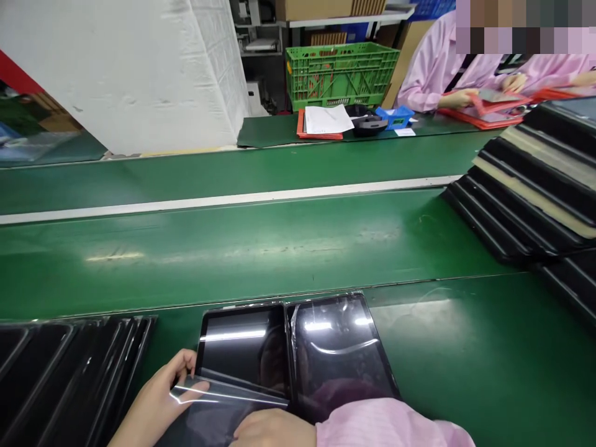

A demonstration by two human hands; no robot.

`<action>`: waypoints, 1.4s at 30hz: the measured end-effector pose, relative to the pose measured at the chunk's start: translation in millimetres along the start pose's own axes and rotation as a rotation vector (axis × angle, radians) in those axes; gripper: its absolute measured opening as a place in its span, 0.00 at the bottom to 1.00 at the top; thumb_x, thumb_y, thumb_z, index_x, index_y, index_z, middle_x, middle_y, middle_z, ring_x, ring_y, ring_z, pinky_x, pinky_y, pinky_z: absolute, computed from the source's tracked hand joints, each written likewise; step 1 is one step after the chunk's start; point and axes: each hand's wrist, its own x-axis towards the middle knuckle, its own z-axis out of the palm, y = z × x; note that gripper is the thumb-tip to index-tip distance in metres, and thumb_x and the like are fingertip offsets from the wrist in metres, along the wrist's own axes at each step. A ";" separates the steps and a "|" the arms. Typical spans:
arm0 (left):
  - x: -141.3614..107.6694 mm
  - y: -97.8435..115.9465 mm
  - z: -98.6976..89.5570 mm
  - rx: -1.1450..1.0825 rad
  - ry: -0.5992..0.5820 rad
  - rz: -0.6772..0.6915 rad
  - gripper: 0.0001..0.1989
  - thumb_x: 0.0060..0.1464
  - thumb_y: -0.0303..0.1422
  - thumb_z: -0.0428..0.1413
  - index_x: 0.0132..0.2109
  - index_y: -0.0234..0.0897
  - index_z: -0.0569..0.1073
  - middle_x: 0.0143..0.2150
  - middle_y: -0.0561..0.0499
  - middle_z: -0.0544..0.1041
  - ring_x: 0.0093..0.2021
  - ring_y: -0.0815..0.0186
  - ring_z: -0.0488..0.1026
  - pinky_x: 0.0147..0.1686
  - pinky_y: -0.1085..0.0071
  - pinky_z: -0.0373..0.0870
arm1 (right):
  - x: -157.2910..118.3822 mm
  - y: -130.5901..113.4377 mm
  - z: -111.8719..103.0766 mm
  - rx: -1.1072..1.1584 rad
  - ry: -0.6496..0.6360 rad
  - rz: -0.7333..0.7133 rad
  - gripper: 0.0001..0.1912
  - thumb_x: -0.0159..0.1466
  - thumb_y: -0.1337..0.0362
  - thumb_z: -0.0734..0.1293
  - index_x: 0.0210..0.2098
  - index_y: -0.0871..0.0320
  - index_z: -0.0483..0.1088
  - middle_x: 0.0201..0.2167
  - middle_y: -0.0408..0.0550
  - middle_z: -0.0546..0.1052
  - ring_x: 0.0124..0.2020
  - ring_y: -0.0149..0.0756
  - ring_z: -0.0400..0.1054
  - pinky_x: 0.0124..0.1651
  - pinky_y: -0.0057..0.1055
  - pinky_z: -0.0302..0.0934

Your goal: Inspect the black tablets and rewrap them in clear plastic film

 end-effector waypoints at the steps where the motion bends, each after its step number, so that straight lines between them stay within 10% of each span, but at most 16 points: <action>1: -0.5 2.4 -0.3 -0.003 0.012 -0.002 0.13 0.49 0.44 0.57 0.34 0.42 0.66 0.27 0.55 0.66 0.30 0.62 0.68 0.33 0.68 0.66 | 0.5 -1.4 -0.8 -0.034 0.006 -0.003 0.20 0.75 0.56 0.57 0.37 0.57 0.76 0.24 0.44 0.81 0.26 0.30 0.76 0.48 0.23 0.70; 15: -0.5 25.1 -13.7 -0.115 0.018 -0.016 0.14 0.54 0.46 0.54 0.39 0.41 0.68 0.32 0.55 0.72 0.31 0.65 0.66 0.36 0.68 0.62 | 30.4 -54.6 -101.8 -0.094 0.303 -0.097 0.15 0.67 0.75 0.59 0.40 0.56 0.75 0.40 0.49 0.81 0.40 0.32 0.76 0.55 0.33 0.69; 22: 2.4 26.0 -12.7 -0.198 0.083 0.015 0.16 0.53 0.44 0.58 0.46 0.42 0.69 0.33 0.59 0.74 0.28 0.69 0.65 0.34 0.70 0.61 | 28.7 -35.7 -131.3 -0.157 0.616 0.293 0.10 0.66 0.70 0.64 0.35 0.53 0.77 0.35 0.48 0.82 0.38 0.40 0.78 0.44 0.36 0.73; 27: 3.4 25.4 -14.7 -0.189 0.109 0.029 0.22 0.54 0.45 0.59 0.53 0.42 0.70 0.33 0.59 0.75 0.31 0.68 0.68 0.35 0.70 0.61 | 40.5 -20.4 -154.1 -0.337 0.400 0.342 0.13 0.65 0.61 0.67 0.47 0.54 0.79 0.46 0.53 0.80 0.45 0.46 0.76 0.48 0.42 0.71; 31: 3.5 23.4 -14.2 -0.185 0.111 0.062 0.25 0.55 0.46 0.58 0.57 0.42 0.70 0.34 0.58 0.76 0.32 0.67 0.69 0.35 0.69 0.62 | 55.6 -15.4 -174.4 -0.424 0.179 0.402 0.15 0.64 0.62 0.64 0.44 0.55 0.81 0.39 0.50 0.82 0.29 0.39 0.75 0.36 0.38 0.72; 42: 4.5 14.7 -15.0 -0.239 0.031 0.153 0.31 0.54 0.42 0.58 0.63 0.38 0.66 0.38 0.56 0.76 0.30 0.69 0.67 0.35 0.70 0.62 | 120.2 -37.0 -160.0 0.551 0.376 0.581 0.09 0.57 0.63 0.77 0.37 0.59 0.81 0.27 0.47 0.82 0.28 0.36 0.80 0.34 0.29 0.78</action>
